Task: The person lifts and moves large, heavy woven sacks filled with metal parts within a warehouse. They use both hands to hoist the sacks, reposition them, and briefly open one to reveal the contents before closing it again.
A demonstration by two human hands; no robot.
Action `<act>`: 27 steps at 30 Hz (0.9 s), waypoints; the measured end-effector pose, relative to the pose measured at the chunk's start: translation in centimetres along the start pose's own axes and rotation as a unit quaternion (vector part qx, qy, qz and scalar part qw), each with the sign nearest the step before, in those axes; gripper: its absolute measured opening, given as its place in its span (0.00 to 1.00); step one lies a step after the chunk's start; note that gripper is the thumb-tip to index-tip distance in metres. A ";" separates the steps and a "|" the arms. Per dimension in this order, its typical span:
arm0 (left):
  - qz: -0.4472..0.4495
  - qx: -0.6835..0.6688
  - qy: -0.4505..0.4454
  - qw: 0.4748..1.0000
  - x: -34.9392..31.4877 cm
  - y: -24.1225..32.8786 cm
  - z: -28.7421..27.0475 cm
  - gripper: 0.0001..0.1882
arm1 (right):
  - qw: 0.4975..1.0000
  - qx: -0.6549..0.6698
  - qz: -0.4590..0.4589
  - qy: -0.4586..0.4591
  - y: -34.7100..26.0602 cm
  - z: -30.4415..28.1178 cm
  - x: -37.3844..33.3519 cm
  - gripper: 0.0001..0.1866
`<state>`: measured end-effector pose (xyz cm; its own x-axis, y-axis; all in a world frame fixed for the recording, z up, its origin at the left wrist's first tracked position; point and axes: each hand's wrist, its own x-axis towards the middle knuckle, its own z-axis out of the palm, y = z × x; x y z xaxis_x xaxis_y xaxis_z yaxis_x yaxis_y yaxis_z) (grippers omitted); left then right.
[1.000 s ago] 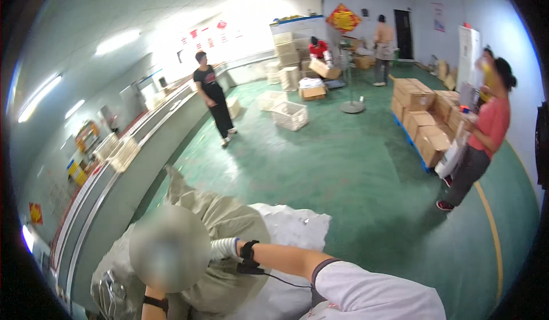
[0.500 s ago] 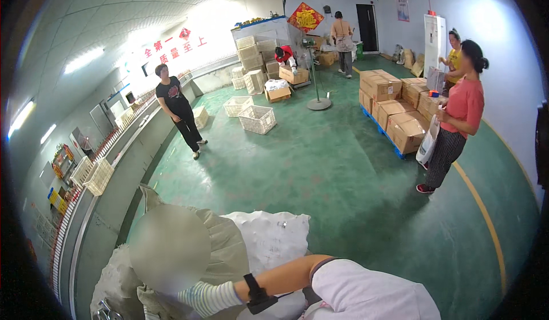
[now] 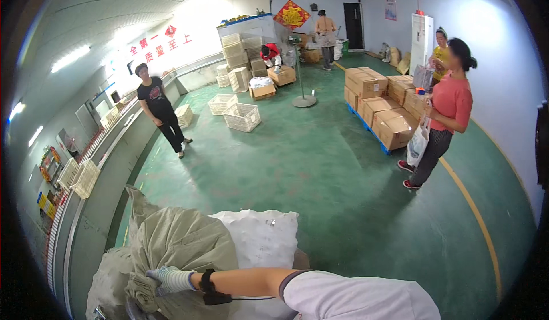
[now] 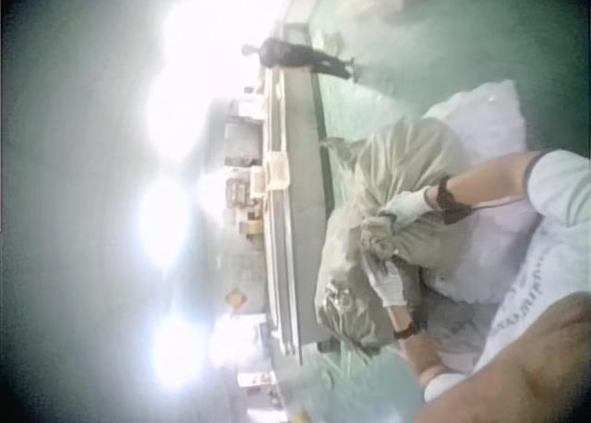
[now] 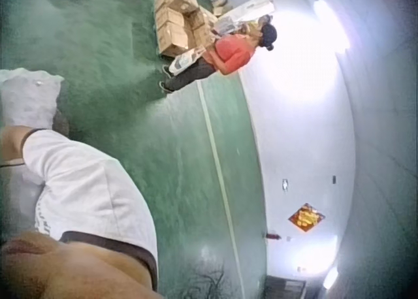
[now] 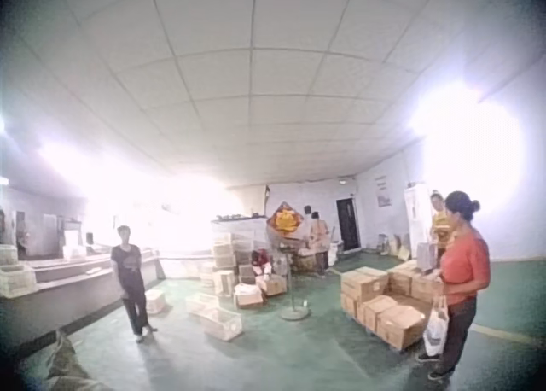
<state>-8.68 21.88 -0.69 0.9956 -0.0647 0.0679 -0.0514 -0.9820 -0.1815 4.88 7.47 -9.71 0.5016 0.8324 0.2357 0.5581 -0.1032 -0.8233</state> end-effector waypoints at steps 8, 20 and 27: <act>0.058 -0.016 0.016 0.998 6.2 4.4 0.1 0.19 | 0.986 0.166 -0.001 -0.021 5.4 0.2 0.4 0.36; 0.003 0.025 0.003 1.000 -2.7 7.2 -2.1 0.17 | 0.974 0.107 -0.192 -0.060 -2.5 -5.3 -9.3 0.41; -0.097 -0.107 0.028 0.989 -7.7 10.7 1.8 0.15 | 0.915 -0.329 -0.232 0.012 -2.3 -3.5 -9.2 0.56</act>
<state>-16.71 12.20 -4.96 0.9828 0.1242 0.1364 0.1182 -0.9917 0.0513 1.29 -1.85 -8.14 0.1186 0.8583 0.4992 0.9882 -0.0530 -0.1437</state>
